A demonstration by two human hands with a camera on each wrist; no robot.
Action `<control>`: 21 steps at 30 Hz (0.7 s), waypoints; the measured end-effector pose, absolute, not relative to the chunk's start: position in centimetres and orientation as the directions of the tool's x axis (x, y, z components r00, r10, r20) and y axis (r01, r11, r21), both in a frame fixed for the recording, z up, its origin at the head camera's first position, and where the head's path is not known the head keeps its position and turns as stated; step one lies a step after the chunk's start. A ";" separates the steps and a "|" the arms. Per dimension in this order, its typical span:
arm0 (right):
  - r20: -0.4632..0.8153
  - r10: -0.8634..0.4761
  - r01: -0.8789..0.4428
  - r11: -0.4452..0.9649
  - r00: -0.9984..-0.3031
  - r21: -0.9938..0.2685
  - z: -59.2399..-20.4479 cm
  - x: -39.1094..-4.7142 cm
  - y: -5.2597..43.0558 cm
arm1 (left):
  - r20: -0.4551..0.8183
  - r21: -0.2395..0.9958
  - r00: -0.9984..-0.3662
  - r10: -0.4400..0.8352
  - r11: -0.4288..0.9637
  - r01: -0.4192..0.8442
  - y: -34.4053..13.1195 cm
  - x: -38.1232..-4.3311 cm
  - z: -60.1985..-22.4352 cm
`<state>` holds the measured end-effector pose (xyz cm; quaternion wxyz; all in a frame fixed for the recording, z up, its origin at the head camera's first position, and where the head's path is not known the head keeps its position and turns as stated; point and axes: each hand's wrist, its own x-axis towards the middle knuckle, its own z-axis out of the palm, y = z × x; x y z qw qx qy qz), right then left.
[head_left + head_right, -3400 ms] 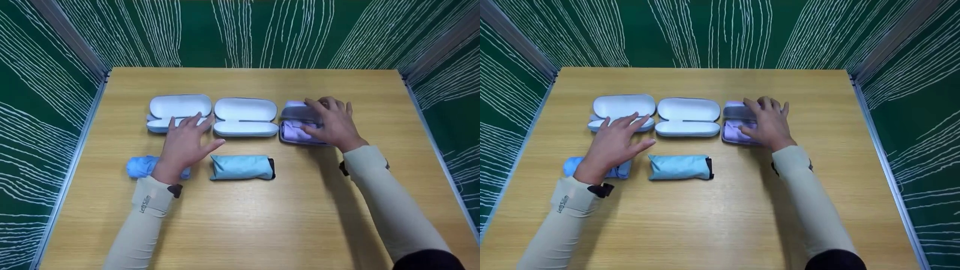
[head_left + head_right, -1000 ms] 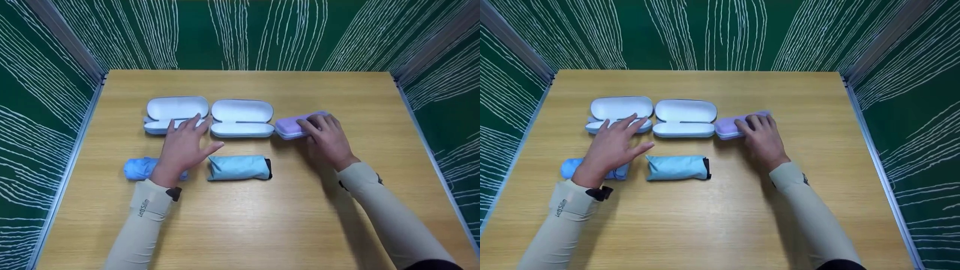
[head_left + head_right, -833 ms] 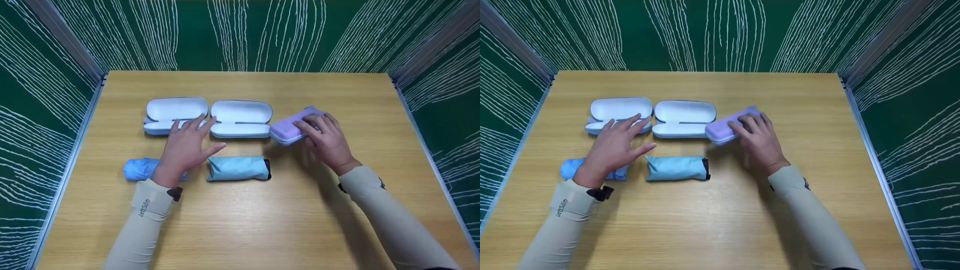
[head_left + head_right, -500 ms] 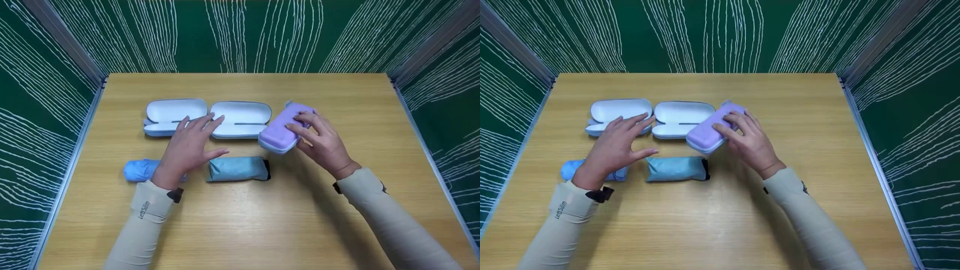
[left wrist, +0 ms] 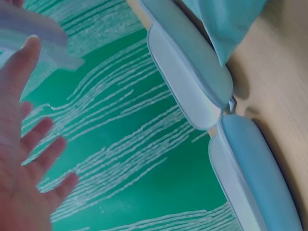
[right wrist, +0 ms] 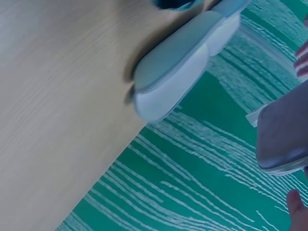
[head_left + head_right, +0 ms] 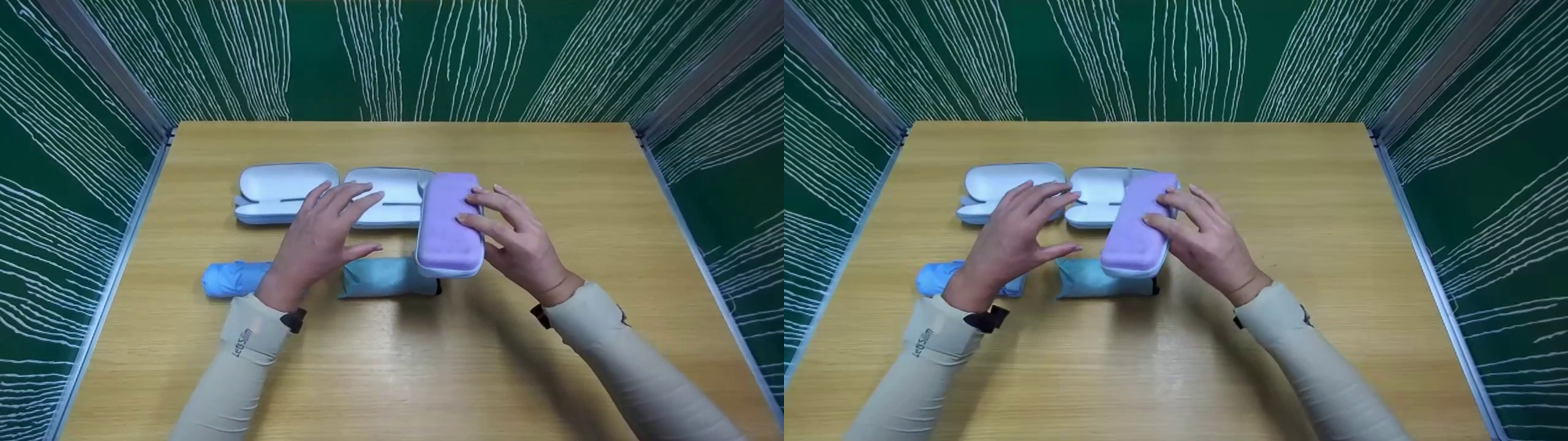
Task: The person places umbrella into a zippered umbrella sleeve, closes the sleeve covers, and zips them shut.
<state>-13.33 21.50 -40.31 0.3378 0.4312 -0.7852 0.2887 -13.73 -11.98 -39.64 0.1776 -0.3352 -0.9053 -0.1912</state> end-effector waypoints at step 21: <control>0.775 -0.441 -0.887 0.314 -0.453 -0.340 -39.7 -12.8 19.0 | 0.730 0.073 -0.431 0.530 0.567 0.821 -8.2 -15.0 -41.1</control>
